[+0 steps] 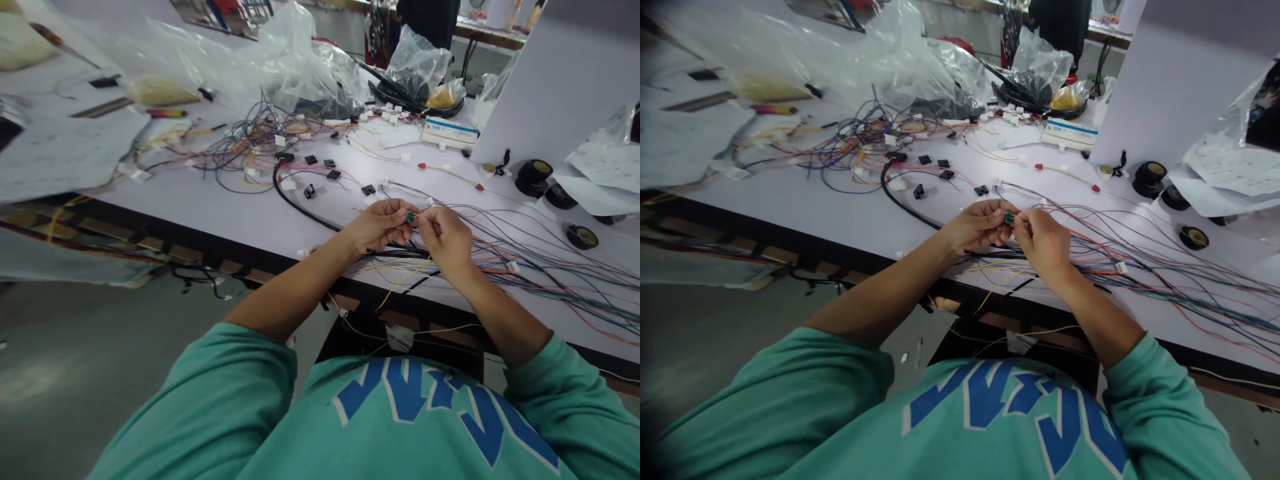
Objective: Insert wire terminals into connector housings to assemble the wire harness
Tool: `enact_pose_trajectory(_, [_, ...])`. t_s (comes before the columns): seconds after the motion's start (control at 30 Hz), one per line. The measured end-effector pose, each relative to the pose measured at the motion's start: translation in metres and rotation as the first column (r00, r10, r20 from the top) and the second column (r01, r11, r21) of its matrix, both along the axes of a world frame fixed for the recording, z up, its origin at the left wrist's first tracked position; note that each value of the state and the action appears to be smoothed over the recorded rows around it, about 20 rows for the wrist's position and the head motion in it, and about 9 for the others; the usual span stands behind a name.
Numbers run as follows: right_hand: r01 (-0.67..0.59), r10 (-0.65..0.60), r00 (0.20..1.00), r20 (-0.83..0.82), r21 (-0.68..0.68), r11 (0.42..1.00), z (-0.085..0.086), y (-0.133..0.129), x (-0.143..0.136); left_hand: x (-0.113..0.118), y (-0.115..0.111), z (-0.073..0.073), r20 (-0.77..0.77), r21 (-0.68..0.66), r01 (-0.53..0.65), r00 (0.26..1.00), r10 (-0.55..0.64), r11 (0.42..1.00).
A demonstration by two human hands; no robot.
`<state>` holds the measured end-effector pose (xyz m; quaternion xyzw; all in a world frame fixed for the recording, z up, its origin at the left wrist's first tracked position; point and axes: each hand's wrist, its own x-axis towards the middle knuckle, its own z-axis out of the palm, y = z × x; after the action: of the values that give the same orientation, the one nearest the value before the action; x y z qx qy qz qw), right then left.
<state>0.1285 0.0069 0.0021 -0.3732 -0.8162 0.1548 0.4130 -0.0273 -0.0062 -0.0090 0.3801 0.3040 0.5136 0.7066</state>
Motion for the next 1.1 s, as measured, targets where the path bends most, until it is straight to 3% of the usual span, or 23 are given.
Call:
enact_pose_trajectory(0.27, [-0.048, 0.047, 0.998, 0.053, 0.035, 0.998, -0.002, 0.001, 0.000, -0.001, 0.000, -0.003, 0.004, 0.051, 0.034, 0.999, -0.034, 0.998])
enact_pose_trajectory(0.53, [-0.024, 0.015, 0.994, 0.112, 0.082, 0.996, -0.008, 0.000, -0.002, 0.001, -0.002, -0.007, -0.067, 0.089, 0.047, 0.997, -0.041, 0.995])
enact_pose_trajectory(0.73, [-0.016, 0.011, 0.993, 0.115, 0.046, 0.999, -0.011, 0.000, -0.003, 0.003, -0.002, -0.009, -0.081, 0.144, 0.028, 0.997, -0.017, 0.989])
enact_pose_trajectory(0.97, [-0.141, 0.141, 0.990, -0.006, -0.036, 0.989, -0.010, 0.011, 0.002, -0.002, 0.003, -0.005, -0.024, 0.008, -0.003, 1.000, 0.004, 1.000])
enact_pose_trajectory(1.1, [-0.122, 0.121, 0.993, 0.012, 0.059, 0.991, -0.012, 0.019, 0.007, -0.012, 0.009, -0.002, -0.038, -0.018, -0.107, 0.994, 0.106, 0.994])
